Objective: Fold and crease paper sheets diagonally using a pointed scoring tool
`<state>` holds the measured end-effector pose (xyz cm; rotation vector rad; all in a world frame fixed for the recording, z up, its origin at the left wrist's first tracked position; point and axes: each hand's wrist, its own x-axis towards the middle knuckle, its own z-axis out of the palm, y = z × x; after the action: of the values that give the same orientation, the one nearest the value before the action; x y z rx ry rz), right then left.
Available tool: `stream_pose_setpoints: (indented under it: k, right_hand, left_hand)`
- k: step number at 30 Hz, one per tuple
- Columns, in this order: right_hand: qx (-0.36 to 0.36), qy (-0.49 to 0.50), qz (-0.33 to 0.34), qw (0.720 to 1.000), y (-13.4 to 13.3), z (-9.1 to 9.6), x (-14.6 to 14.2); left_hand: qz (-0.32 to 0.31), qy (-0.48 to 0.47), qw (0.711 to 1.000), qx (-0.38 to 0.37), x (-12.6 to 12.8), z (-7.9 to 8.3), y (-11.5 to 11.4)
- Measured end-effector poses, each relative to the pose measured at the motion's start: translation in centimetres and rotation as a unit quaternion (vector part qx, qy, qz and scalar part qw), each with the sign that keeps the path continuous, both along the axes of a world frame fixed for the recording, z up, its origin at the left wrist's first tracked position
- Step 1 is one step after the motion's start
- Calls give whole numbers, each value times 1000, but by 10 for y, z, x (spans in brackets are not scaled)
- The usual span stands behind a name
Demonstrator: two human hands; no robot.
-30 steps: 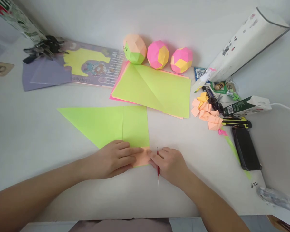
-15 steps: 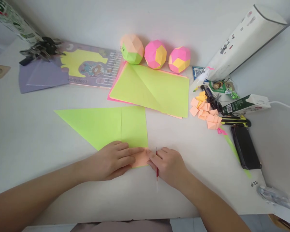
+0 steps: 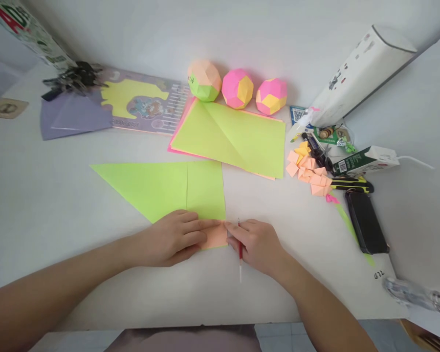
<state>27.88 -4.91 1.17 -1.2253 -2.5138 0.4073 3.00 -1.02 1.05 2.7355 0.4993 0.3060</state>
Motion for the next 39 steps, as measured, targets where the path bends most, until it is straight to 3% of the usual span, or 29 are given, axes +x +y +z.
stream_pose_setpoints:
  k: [24, 39]
  right_hand:
    - [23, -6, 11, 1000, 1, 1, 0]
    - [4, -22, 16, 1000, 1, 0, 4]
  left_hand:
    - [-4, -73, 997, -35, -4, -12, 3]
    - [-18, -68, 995, -67, -5, -3, 7]
